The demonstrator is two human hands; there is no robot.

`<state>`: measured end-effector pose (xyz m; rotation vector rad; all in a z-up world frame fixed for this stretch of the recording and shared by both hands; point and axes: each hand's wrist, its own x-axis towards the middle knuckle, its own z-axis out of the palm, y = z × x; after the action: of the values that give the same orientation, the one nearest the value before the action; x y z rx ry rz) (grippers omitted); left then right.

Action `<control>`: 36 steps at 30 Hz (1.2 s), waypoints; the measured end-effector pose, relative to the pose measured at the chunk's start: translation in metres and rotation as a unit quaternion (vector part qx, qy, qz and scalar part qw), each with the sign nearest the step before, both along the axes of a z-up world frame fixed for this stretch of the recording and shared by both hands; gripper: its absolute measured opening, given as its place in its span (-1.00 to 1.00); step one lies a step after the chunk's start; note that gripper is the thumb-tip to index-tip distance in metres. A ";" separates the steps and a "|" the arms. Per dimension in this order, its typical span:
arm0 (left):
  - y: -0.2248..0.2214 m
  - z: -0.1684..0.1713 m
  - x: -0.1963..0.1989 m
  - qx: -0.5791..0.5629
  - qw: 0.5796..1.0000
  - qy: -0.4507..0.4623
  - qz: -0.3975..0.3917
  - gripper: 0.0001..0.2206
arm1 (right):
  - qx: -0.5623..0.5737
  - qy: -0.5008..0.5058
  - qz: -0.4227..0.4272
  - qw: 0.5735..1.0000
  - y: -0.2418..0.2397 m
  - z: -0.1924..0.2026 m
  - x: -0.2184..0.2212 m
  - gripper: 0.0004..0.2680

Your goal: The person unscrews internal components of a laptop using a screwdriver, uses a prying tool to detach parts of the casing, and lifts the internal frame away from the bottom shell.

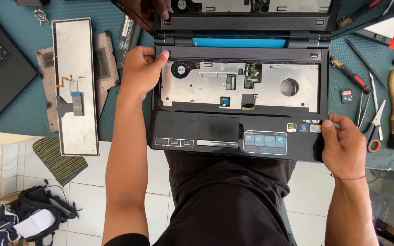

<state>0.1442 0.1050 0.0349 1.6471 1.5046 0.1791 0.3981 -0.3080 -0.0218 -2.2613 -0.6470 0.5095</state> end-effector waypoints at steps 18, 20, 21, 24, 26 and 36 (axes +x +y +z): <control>-0.006 -0.029 -0.021 0.096 0.989 -0.112 -0.020 -0.72 | -0.058 -0.067 0.025 0.996 -0.001 -0.002 0.006 -0.80; -0.006 -0.034 -0.023 0.104 0.987 -0.122 -0.024 -0.71 | -0.062 -0.059 0.012 0.996 -0.001 0.001 0.002 -0.79; -0.005 -0.036 -0.023 0.114 0.984 -0.132 -0.029 -0.70 | -0.065 -0.052 -0.001 0.997 0.000 0.002 0.000 -0.78; -0.005 -0.043 -0.024 0.125 0.980 -0.150 -0.026 -0.72 | -0.044 -0.065 -0.004 0.997 0.000 -0.003 -0.001 -0.80; -0.005 -0.049 -0.025 0.139 0.977 -0.160 -0.032 -0.71 | -0.039 -0.071 0.002 0.997 -0.002 -0.005 0.000 -0.79; -0.009 -0.059 -0.030 0.142 0.969 -0.198 -0.034 -0.70 | -0.021 -0.100 0.017 0.995 -0.005 -0.008 -0.002 -0.76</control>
<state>0.1143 0.0961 -0.0236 1.7544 1.1536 0.6724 0.3964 -0.3129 -0.0300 -2.3632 -0.7820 0.3184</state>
